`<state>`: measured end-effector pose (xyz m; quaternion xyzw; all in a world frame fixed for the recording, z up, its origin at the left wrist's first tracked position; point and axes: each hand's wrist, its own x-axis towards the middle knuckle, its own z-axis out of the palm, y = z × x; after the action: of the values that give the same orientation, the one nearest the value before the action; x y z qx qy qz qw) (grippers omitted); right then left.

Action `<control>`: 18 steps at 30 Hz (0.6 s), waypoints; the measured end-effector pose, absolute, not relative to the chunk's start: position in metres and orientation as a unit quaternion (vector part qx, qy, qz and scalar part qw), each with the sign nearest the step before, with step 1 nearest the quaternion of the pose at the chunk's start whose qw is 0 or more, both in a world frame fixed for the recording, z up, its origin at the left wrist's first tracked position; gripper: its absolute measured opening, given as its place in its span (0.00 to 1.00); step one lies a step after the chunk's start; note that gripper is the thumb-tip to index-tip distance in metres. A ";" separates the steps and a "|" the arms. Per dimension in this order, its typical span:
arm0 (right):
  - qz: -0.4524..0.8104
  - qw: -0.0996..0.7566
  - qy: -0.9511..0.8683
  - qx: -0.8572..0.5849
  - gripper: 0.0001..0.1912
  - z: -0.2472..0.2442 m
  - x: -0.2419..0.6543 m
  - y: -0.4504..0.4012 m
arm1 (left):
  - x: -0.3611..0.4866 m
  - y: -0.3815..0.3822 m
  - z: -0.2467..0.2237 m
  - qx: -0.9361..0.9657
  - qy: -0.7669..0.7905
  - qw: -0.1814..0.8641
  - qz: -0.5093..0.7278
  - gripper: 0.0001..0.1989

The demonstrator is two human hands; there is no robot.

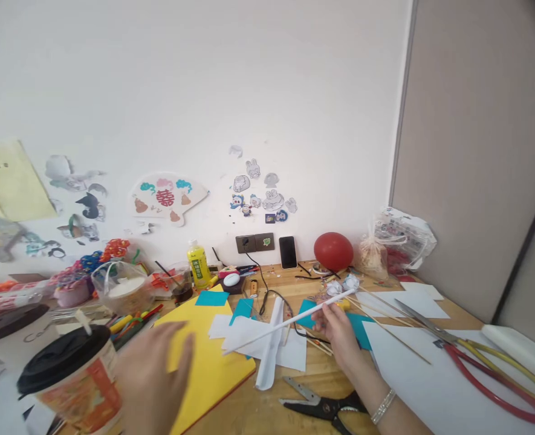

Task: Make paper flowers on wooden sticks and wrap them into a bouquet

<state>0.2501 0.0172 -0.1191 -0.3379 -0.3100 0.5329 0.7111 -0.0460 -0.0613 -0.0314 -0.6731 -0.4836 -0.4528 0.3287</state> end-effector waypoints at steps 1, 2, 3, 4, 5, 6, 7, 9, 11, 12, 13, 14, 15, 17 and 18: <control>0.536 0.705 -0.321 -0.335 0.15 -0.116 0.248 0.015 | -0.022 -0.048 -0.034 -0.705 -0.455 0.335 -0.428 0.08; 0.538 0.700 -0.332 -0.331 0.15 -0.112 0.246 0.012 | 0.002 -0.037 -0.038 -0.737 -0.428 0.332 -0.404 0.08; 0.542 0.695 -0.344 -0.325 0.15 -0.109 0.244 0.009 | 0.025 -0.028 -0.043 -0.766 -0.412 0.318 -0.378 0.09; 0.548 0.688 -0.356 -0.315 0.15 -0.107 0.241 0.006 | 0.044 -0.021 -0.049 -0.782 -0.399 0.309 -0.365 0.10; 0.556 0.681 -0.367 -0.303 0.15 -0.104 0.238 0.003 | 0.060 -0.017 -0.054 -0.792 -0.391 0.300 -0.360 0.11; 0.565 0.674 -0.377 -0.290 0.15 -0.103 0.235 0.000 | 0.072 -0.014 -0.060 -0.801 -0.385 0.293 -0.351 0.12; 0.574 0.666 -0.386 -0.279 0.15 -0.102 0.232 -0.002 | 0.080 -0.012 -0.065 -0.806 -0.386 0.285 -0.346 0.12; 0.587 0.653 -0.398 -0.265 0.15 -0.101 0.227 -0.005 | 0.085 -0.012 -0.075 -0.811 -0.396 0.268 -0.337 0.14; 0.589 0.648 -0.405 -0.265 0.16 -0.102 0.223 -0.007 | 0.081 -0.013 -0.083 -0.811 -0.407 0.252 -0.338 0.15; 0.588 0.646 -0.407 -0.267 0.17 -0.103 0.222 -0.007 | 0.077 -0.013 -0.086 -0.809 -0.408 0.249 -0.341 0.15; 0.586 0.645 -0.410 -0.271 0.17 -0.103 0.221 -0.007 | 0.074 -0.014 -0.089 -0.808 -0.407 0.250 -0.345 0.15; 0.581 0.645 -0.412 -0.277 0.18 -0.104 0.221 -0.007 | 0.071 -0.014 -0.091 -0.805 -0.405 0.256 -0.350 0.15; 0.576 0.645 -0.415 -0.283 0.18 -0.104 0.221 -0.006 | 0.069 -0.014 -0.092 -0.803 -0.399 0.265 -0.354 0.15; 0.564 0.644 -0.424 -0.295 0.18 -0.104 0.222 -0.005 | 0.069 -0.015 -0.093 -0.799 -0.394 0.279 -0.358 0.15; 0.561 0.642 -0.429 -0.298 0.18 -0.104 0.222 -0.004 | 0.069 -0.016 -0.092 -0.798 -0.393 0.282 -0.359 0.15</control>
<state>0.2222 -0.0044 -0.1042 -0.2984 -0.4287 0.5609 0.6423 0.0692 -0.0157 -0.0924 -0.7982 -0.3927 -0.3590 0.2824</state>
